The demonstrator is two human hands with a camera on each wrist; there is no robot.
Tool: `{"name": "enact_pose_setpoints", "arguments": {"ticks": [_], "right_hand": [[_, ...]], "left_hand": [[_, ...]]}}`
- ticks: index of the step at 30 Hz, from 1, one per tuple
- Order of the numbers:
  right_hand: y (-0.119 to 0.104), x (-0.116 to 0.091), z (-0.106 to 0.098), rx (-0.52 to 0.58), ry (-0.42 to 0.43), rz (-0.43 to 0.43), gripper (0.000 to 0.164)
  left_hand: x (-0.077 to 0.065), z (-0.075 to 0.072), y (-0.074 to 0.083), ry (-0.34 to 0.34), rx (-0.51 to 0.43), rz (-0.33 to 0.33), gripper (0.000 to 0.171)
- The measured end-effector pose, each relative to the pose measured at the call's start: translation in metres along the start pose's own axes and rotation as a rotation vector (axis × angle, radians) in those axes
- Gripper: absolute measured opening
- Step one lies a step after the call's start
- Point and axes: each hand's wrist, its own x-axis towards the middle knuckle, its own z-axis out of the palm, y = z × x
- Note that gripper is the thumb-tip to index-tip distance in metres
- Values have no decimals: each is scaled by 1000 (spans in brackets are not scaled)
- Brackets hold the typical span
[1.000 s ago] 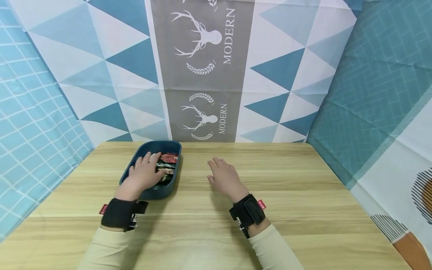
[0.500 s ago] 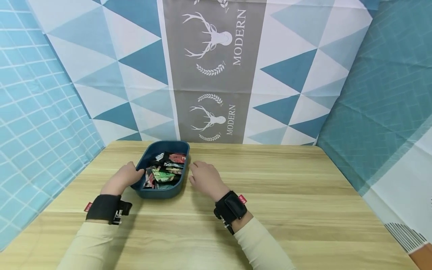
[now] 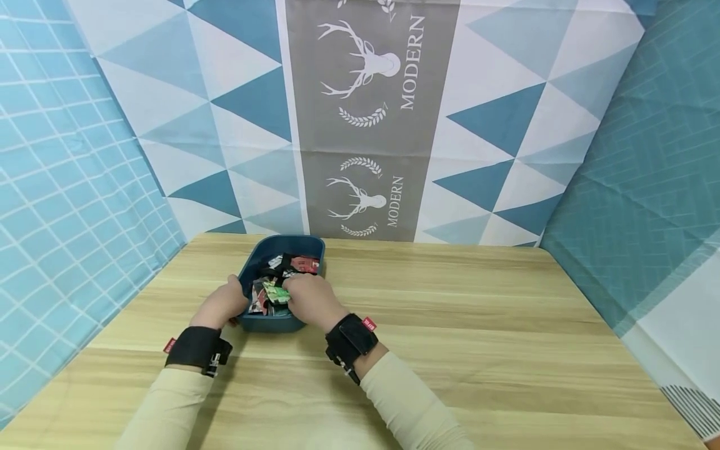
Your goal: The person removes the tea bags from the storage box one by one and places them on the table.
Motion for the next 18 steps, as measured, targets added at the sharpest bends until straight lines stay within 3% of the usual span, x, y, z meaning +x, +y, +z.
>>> {"name": "enact_pose_setpoints", "arguments": {"ticks": [11,18], "right_hand": [[-3,17,15,62,-141,60,32],[0,28,21,50,-229,102,33]], "left_hand": [[4,0,8,29,82,-33,62],[5,0,5,0,110,-36,67]]}}
